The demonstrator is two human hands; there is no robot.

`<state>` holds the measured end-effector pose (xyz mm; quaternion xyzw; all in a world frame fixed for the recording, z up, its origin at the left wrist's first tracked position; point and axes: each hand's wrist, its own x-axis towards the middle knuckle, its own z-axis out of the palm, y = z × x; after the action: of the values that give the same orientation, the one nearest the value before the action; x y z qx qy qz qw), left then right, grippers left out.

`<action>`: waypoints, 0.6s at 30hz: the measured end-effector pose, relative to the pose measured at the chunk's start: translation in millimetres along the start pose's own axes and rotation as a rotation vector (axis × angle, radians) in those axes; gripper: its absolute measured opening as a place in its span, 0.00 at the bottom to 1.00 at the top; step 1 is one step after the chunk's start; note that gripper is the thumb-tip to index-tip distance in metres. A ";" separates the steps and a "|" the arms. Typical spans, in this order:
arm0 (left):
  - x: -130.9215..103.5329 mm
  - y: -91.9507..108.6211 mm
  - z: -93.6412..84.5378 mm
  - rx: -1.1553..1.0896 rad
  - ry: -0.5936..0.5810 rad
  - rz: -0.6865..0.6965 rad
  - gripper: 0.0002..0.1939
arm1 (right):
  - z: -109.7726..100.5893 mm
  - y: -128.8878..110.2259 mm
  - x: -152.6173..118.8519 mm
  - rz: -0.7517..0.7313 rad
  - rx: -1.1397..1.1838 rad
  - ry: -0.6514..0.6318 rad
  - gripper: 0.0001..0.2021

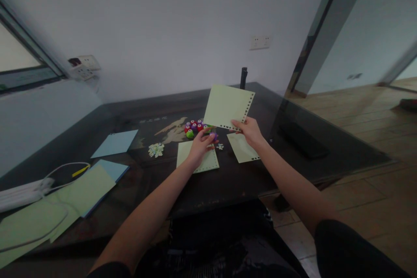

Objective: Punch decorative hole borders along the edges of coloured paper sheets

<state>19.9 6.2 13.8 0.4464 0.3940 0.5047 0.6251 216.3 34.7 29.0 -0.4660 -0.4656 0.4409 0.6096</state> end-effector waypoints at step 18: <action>-2.4 1.3 7.2 -0.069 -0.030 0.110 0.21 | 8.6 1.4 -4.1 -0.116 -0.032 -0.064 0.18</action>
<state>25.9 2.8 17.3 0.4531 0.3421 0.5446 0.6173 207.0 32.3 28.2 -0.4335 -0.5180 0.4123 0.6113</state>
